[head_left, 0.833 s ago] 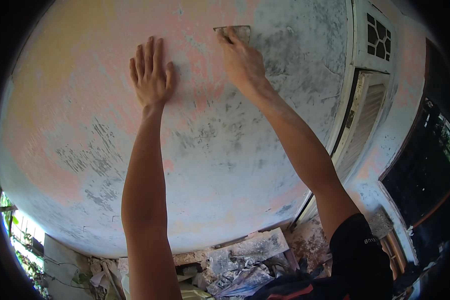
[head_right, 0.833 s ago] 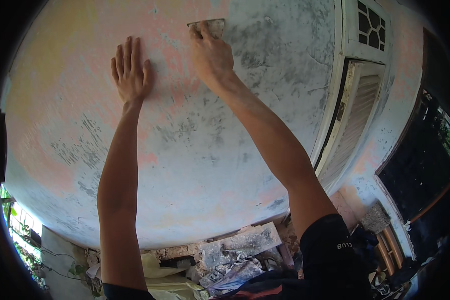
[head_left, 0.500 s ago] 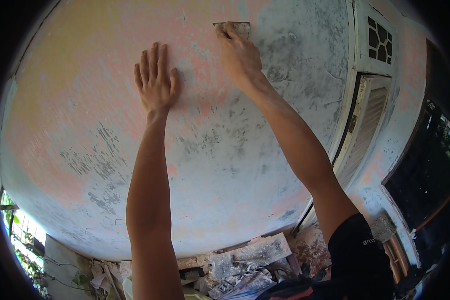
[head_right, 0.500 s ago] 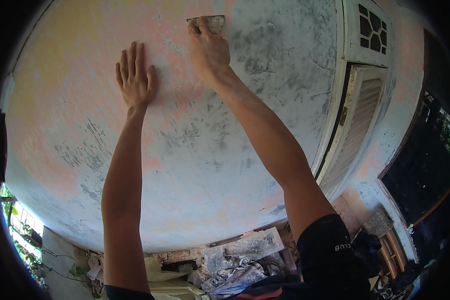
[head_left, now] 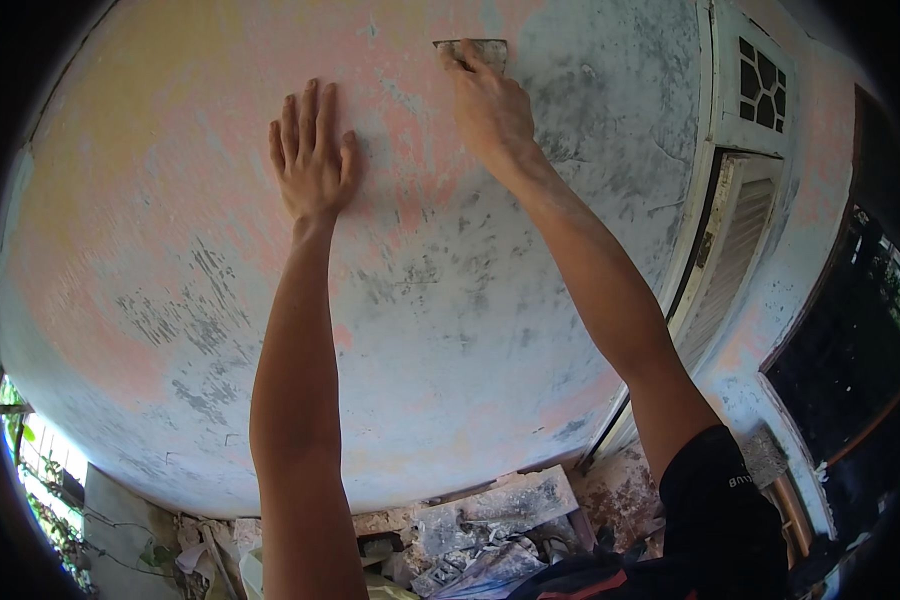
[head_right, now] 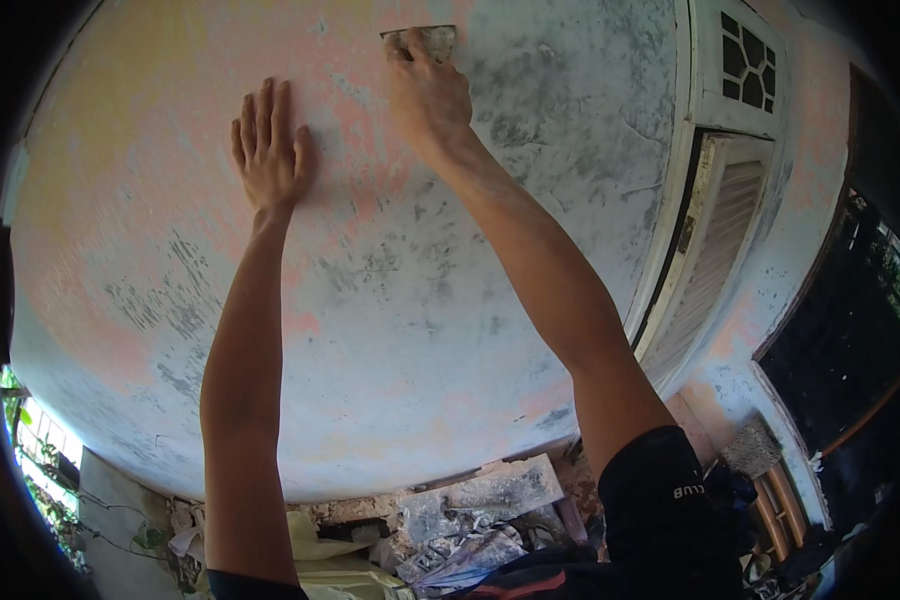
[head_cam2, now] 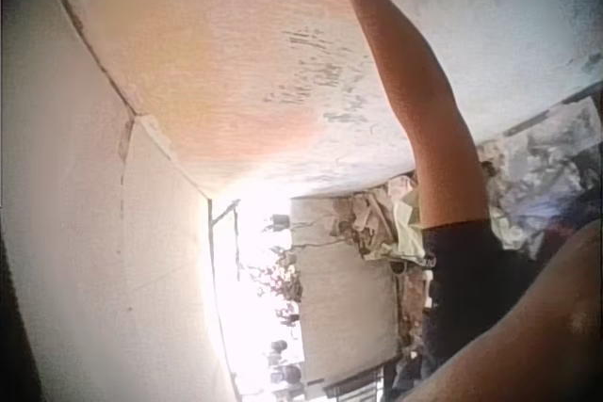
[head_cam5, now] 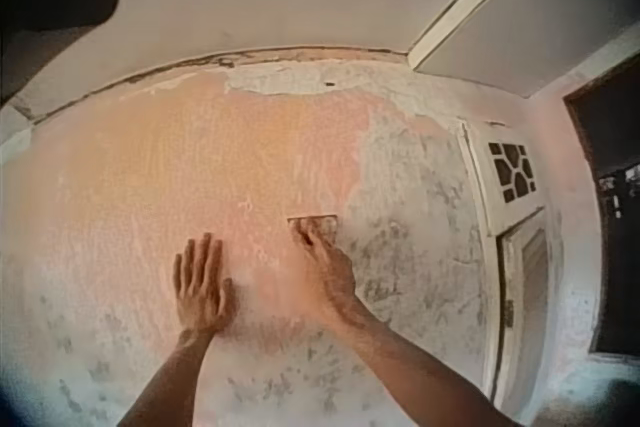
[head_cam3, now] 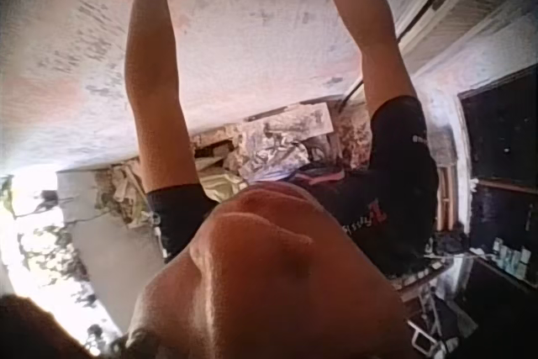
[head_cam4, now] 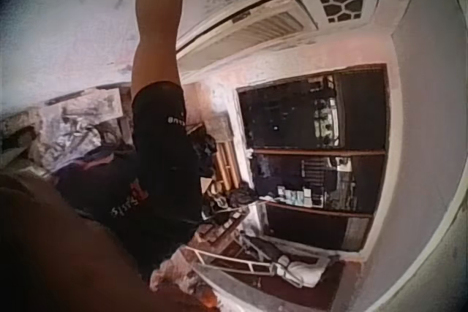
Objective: The person scrapes old paint and plaster from a wall using a putty knife.
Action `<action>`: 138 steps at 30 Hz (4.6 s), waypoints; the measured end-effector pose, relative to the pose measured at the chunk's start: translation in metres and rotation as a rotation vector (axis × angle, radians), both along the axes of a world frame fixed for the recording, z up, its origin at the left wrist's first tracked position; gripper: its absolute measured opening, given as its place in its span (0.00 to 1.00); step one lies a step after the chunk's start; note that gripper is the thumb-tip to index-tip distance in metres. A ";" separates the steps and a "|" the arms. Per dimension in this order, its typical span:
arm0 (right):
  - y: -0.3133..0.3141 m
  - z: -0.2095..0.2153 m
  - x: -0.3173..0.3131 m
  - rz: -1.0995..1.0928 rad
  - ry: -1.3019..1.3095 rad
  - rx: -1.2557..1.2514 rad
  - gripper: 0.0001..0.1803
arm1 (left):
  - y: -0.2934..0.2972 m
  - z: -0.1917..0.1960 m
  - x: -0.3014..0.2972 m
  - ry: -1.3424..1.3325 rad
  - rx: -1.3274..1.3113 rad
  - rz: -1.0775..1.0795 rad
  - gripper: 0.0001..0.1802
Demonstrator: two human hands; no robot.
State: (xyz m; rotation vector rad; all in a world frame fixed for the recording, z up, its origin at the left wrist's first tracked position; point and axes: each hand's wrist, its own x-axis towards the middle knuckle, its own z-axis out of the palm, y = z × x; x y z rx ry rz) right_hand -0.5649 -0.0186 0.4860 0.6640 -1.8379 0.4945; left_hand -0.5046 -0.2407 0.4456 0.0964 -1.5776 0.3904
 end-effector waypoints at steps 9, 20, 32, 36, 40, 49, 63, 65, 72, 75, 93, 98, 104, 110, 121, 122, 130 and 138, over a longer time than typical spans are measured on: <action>0.003 -0.001 -0.007 -0.021 0.047 0.008 0.31 | 0.001 -0.001 -0.001 -0.001 0.003 -0.004 0.33; 0.006 0.007 -0.014 -0.026 0.067 0.012 0.31 | 0.003 -0.001 -0.002 0.001 0.001 -0.007 0.32; 0.012 0.011 -0.012 -0.029 0.011 0.046 0.34 | 0.004 0.000 0.001 -0.024 0.026 0.006 0.33; 0.012 -0.005 -0.012 -0.006 0.013 0.049 0.34 | 0.003 0.000 0.003 -0.023 0.030 -0.002 0.32; 0.015 0.000 -0.006 -0.015 -0.049 0.063 0.32 | 0.003 0.000 0.004 -0.017 0.021 -0.003 0.32; 0.018 0.003 -0.021 -0.025 0.030 -0.008 0.35 | 0.001 0.001 0.003 -0.008 0.001 -0.004 0.32; 0.031 -0.006 -0.031 -0.088 0.005 0.038 0.38 | 0.000 0.001 0.003 -0.005 -0.002 0.020 0.32; 0.029 0.000 -0.031 -0.090 0.014 0.024 0.38 | 0.001 -0.001 0.001 0.003 -0.002 0.020 0.32; 0.036 0.017 -0.028 -0.017 0.033 0.018 0.30 | 0.003 0.000 0.002 -0.008 0.010 0.018 0.33; 0.033 0.006 -0.028 -0.049 0.044 0.038 0.30 | 0.003 0.001 0.003 -0.008 0.011 0.010 0.33; 0.037 0.036 -0.023 -0.027 -0.022 0.026 0.33 | 0.009 0.002 0.003 -0.033 0.051 0.027 0.32; 0.031 0.034 -0.016 -0.019 -0.062 0.046 0.34 | 0.005 0.000 0.008 -0.040 0.057 0.027 0.32; 0.030 0.038 -0.014 -0.012 -0.054 0.086 0.34 | 0.011 0.000 0.005 -0.044 0.057 0.017 0.32; 0.017 0.089 -0.011 0.018 0.039 0.021 0.34 | 0.010 0.001 0.007 -0.054 0.061 0.018 0.32; 0.016 0.098 -0.010 -0.030 0.029 0.063 0.31 | 0.012 0.000 0.008 -0.071 0.083 0.015 0.32; 0.016 0.098 -0.009 -0.030 0.021 0.066 0.31 | 0.010 0.002 0.008 -0.067 0.082 0.027 0.32; 0.014 0.093 0.000 -0.032 -0.054 0.066 0.35 | 0.011 0.000 0.008 -0.076 0.088 0.012 0.33; 0.009 0.084 -0.009 0.006 0.115 0.045 0.27 | 0.009 0.003 0.010 -0.082 0.094 0.033 0.33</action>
